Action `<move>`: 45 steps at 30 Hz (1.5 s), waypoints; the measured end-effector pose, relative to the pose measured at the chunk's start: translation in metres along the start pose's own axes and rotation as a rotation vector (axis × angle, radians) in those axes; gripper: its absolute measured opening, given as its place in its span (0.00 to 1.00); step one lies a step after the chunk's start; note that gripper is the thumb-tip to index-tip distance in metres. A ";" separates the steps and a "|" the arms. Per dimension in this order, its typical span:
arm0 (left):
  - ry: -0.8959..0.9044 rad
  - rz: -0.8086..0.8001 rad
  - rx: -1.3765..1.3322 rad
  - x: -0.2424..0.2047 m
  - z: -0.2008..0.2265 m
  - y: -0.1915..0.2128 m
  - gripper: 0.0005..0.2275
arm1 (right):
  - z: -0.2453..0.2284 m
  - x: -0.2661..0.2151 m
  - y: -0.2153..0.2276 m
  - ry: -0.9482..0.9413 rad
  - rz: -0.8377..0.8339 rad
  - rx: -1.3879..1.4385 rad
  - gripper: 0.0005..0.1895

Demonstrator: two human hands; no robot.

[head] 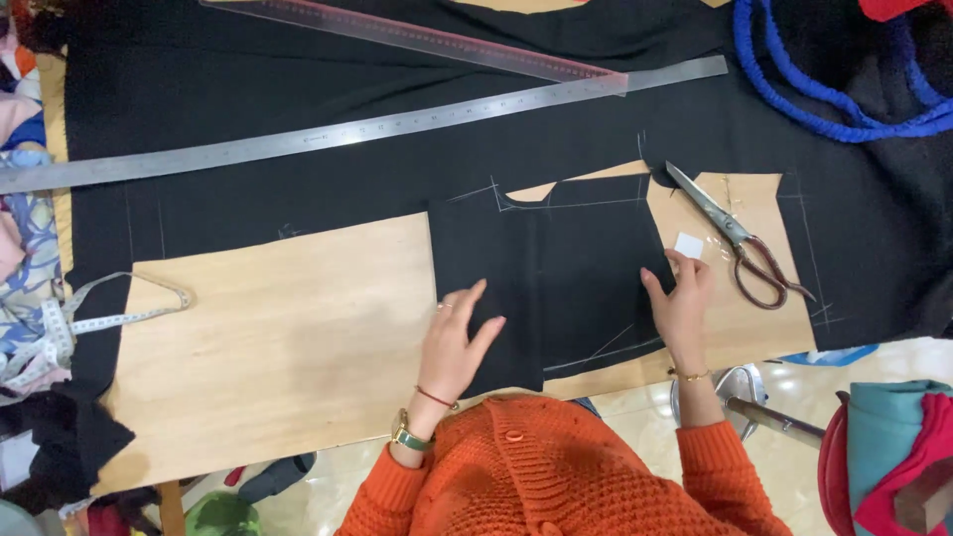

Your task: The person uses shears to cut a piece of black fabric laid out on a wooden table, following white chalk lines. They also use a measuring tape to measure the fabric and a ruler to guide the cuts. The person removes cut pieces and adjusts the fabric throughout the process.

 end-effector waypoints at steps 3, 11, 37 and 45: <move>-0.053 0.215 0.164 -0.002 -0.020 0.023 0.23 | -0.007 -0.004 0.000 0.000 -0.017 -0.045 0.30; 0.322 0.103 -0.110 -0.015 -0.039 0.019 0.33 | 0.022 0.013 -0.023 -0.210 -0.184 0.075 0.30; -0.306 -0.126 0.159 0.003 0.014 -0.088 0.25 | -0.028 -0.070 -0.172 -0.894 -0.585 0.937 0.35; -0.074 0.286 -0.040 0.014 -0.017 0.029 0.13 | -0.198 0.011 -0.083 -1.024 -0.505 1.058 0.38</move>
Point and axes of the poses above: each hand's wrist, its own x-axis towards the middle knuckle, its own y-axis out of the back of the hand, z = x × y, the point moved 7 cm from there along x, towards the middle knuckle, and after that the axes turned 7 degrees about x, right-handed, at the moved point
